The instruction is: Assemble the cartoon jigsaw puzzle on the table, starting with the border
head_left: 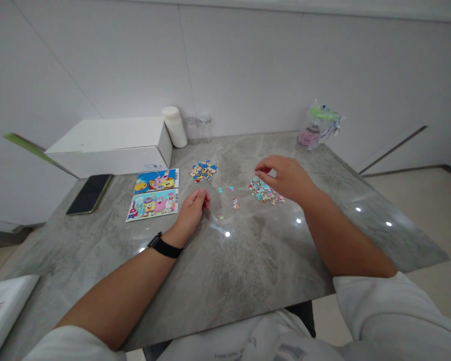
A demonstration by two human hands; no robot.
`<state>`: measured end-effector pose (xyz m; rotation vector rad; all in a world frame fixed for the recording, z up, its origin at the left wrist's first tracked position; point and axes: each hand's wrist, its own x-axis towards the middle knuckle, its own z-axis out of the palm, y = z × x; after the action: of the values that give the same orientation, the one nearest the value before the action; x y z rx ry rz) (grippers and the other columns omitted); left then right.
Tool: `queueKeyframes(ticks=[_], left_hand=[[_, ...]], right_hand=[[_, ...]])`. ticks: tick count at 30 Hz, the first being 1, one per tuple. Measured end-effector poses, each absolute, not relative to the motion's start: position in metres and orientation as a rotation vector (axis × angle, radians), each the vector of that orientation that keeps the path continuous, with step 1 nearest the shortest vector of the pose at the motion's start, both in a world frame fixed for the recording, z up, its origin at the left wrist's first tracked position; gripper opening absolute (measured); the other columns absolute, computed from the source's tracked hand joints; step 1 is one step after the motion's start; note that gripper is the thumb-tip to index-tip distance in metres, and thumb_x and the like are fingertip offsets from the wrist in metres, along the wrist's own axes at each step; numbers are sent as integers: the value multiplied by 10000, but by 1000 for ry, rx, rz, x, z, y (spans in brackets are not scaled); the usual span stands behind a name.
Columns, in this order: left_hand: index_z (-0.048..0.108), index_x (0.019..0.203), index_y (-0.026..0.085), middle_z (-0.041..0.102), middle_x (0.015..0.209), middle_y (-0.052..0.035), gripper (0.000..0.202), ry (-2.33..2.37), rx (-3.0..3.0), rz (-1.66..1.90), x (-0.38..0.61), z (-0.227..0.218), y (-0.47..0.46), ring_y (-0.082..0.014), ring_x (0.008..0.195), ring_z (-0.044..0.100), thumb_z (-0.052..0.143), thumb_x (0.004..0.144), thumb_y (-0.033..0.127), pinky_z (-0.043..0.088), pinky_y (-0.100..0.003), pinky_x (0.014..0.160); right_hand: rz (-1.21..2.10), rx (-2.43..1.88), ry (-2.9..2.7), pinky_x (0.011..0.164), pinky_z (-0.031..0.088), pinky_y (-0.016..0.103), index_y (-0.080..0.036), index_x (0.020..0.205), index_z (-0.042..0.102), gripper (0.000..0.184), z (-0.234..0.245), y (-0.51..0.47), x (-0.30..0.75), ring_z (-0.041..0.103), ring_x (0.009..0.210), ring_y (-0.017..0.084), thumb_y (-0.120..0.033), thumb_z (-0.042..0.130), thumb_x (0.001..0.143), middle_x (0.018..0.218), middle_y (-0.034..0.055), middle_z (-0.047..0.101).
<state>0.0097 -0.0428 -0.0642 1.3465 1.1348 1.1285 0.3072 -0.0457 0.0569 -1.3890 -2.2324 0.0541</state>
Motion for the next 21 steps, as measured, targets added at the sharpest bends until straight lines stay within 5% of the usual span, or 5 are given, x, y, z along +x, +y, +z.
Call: queueKeyframes(ticks=[10,21], left_hand=[[618,754,209,574,629,3,431,1121,1377,1116,10,-68,-42,-150,620,543,529,1012,543,427,-262,629],[636,777,211,585,646,2,418,1127,1355,1105,10,-70,-41,-155,645,550,552,993,559,418,-267,651]], right_hand=[[-30,-1551,-2149,765,493,357,-233,902,777,138,78,-52,337,682,796,222,-305,667,943,878,54,775],[306,-1897,-2603,671,451,269,-245,958,814,167,24,-26,338,707,793,189,-177,729,830,917,39,810]])
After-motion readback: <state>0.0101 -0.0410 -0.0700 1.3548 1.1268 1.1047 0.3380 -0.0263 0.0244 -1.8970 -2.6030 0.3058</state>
